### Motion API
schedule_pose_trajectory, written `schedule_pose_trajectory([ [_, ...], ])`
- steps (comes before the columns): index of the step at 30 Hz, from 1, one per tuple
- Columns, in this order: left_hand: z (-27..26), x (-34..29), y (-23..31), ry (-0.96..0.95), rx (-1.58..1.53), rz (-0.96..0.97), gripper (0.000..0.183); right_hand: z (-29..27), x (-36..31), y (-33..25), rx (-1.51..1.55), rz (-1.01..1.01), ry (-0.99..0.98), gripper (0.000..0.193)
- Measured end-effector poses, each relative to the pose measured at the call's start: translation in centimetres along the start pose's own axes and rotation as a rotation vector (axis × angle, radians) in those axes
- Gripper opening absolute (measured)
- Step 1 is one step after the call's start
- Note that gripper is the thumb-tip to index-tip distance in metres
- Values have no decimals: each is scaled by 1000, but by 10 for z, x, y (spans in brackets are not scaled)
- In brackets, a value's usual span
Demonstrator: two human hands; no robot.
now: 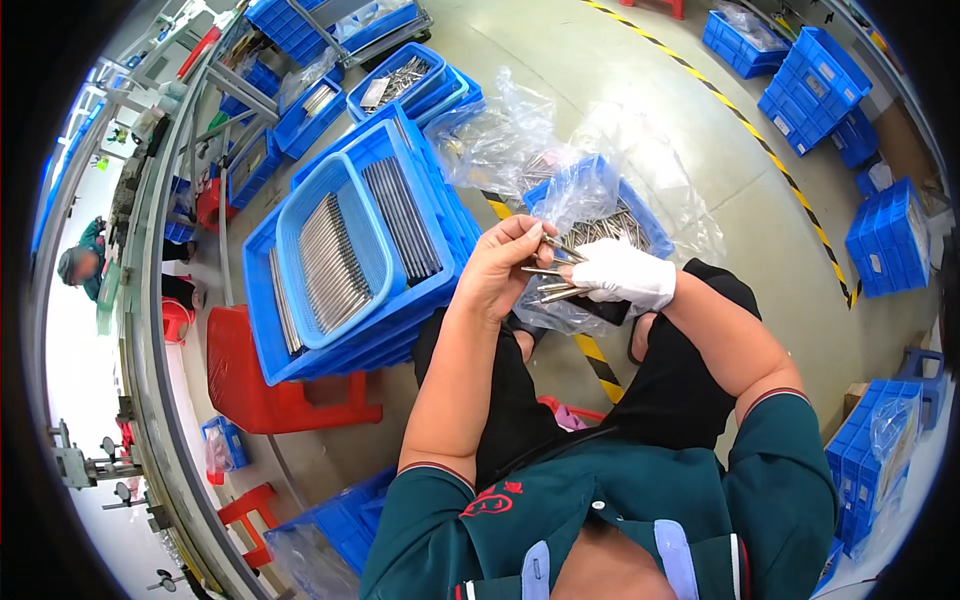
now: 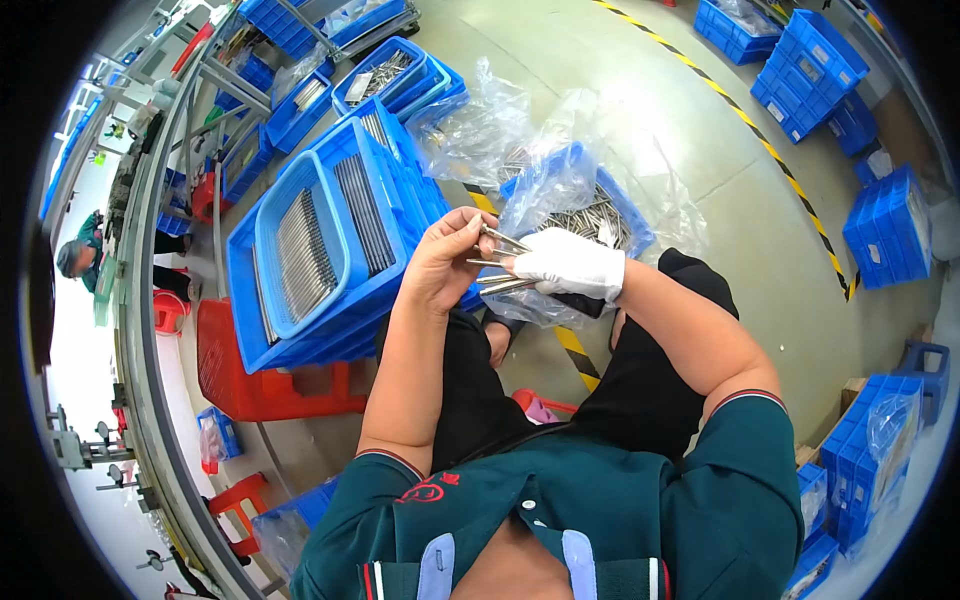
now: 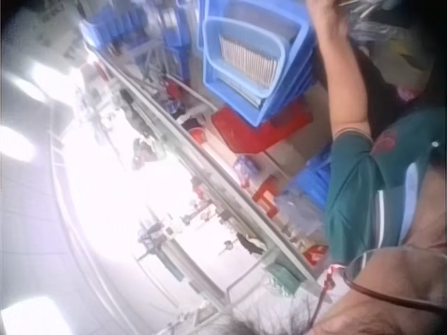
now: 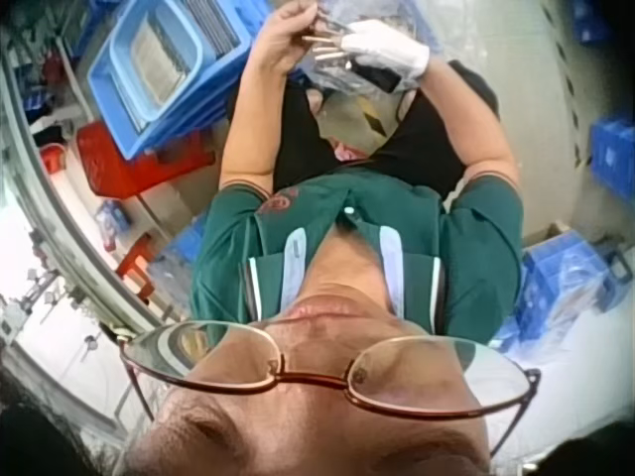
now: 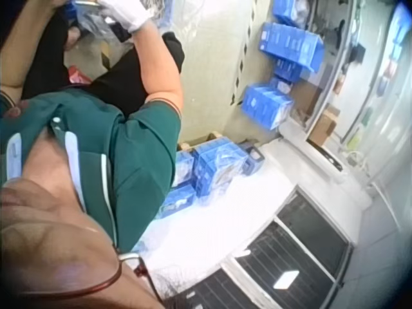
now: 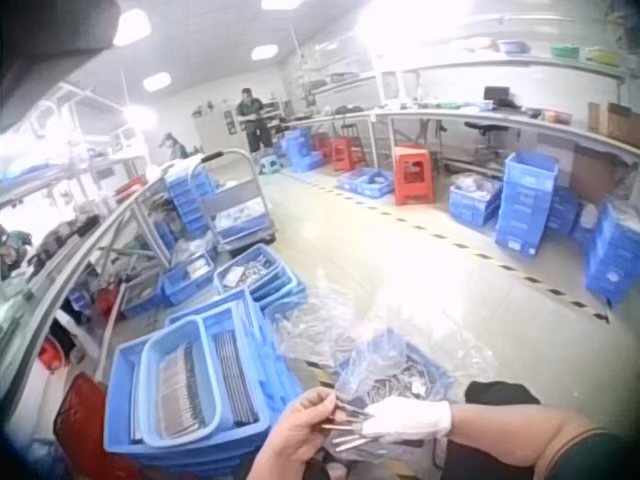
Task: The person picks up small metal rods from a plastic bag and places them into a blue plastic crate. They handle the rods one by one, transferring them from the bag to the crate repeatedly.
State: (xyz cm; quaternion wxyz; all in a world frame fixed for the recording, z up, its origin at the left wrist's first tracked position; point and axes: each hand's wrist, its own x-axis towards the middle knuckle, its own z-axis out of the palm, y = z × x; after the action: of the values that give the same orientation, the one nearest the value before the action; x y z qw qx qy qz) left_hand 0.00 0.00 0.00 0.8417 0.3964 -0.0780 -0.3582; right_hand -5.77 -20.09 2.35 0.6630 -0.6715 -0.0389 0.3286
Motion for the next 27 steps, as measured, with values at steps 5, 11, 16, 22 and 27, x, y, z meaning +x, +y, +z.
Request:
schedule_pose_trajectory([
  [5, 3, -3, 4, -45, -117, -91, 15, 5, 3, 3, -138, -72, 68, 32],
  [11, -2, -2, -7, 0, -162, -126, 14, 11, 2, 11, -257, -129, 148, 35],
  [16, 5, 0, -8, 60, -47, -12, 13, 9, 2, 7, -334, -121, 182, 37],
  [22, 16, -4, 3, 152, 194, 113, 21, 5, -1, -7, -264, -80, 160, 35],
  [27, 15, -8, 6, 187, 810, 247, 22, 6, 0, -9, -140, 3, 128, 31],
])
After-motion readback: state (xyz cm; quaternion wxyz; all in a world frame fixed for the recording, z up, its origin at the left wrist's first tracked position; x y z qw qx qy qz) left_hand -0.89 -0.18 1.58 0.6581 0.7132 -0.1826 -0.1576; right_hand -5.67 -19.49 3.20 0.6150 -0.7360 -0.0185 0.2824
